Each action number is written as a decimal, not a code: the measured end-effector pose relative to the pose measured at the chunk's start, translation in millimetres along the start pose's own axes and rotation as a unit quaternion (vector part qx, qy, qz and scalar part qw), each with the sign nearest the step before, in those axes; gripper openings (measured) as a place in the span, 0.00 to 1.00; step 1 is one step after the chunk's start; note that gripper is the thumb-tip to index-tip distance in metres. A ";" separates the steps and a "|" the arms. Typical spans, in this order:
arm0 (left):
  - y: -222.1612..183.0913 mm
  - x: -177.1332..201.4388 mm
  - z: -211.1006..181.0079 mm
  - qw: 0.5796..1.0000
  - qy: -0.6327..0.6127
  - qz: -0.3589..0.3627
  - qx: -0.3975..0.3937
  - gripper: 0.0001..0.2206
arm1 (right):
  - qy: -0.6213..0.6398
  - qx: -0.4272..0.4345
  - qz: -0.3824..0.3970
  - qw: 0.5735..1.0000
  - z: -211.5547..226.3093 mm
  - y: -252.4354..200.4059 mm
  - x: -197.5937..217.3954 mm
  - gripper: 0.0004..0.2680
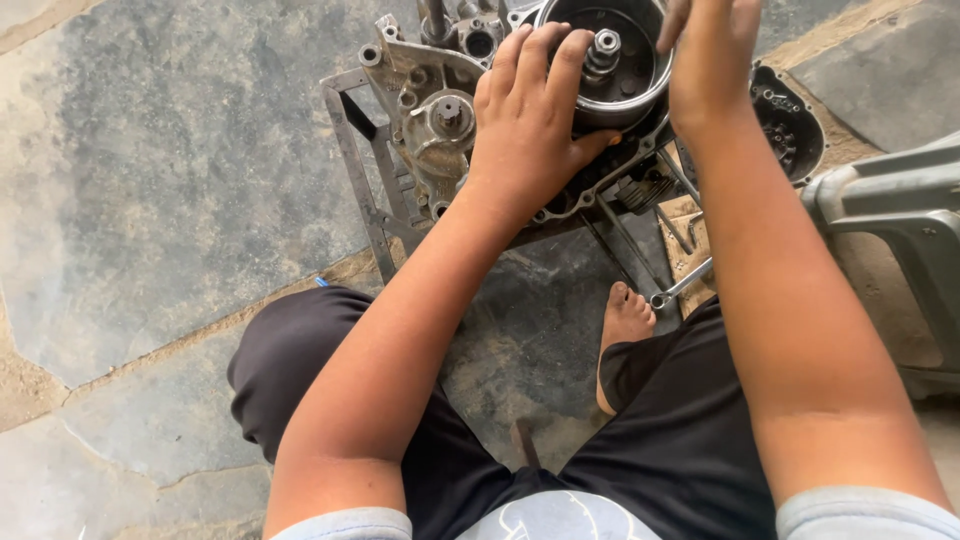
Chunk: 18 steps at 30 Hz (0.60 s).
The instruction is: The person uses a wrench to loosen a bolt on an engine assembly and removes a metal component by hand. They then place the component back onto the engine, rotate it, and use the wrench to tighten the bolt.
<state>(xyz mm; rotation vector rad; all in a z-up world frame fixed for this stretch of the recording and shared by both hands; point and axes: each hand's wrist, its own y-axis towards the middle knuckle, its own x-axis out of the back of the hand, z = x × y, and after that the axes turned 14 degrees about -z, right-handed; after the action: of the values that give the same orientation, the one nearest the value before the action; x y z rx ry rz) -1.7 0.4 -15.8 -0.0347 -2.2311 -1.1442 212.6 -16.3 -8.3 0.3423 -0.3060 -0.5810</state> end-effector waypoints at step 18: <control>-6.1 -7.8 3.2 1.000 0.012 -0.001 -0.009 0.44 | -0.087 0.051 0.111 0.989 33.8 -0.4 11.0 0.29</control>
<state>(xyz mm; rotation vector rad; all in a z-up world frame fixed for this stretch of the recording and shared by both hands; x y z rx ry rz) 1.2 0.9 -25.8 -0.0257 -2.2010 -1.1606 208.5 -30.6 24.0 0.3518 -0.5371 -0.3769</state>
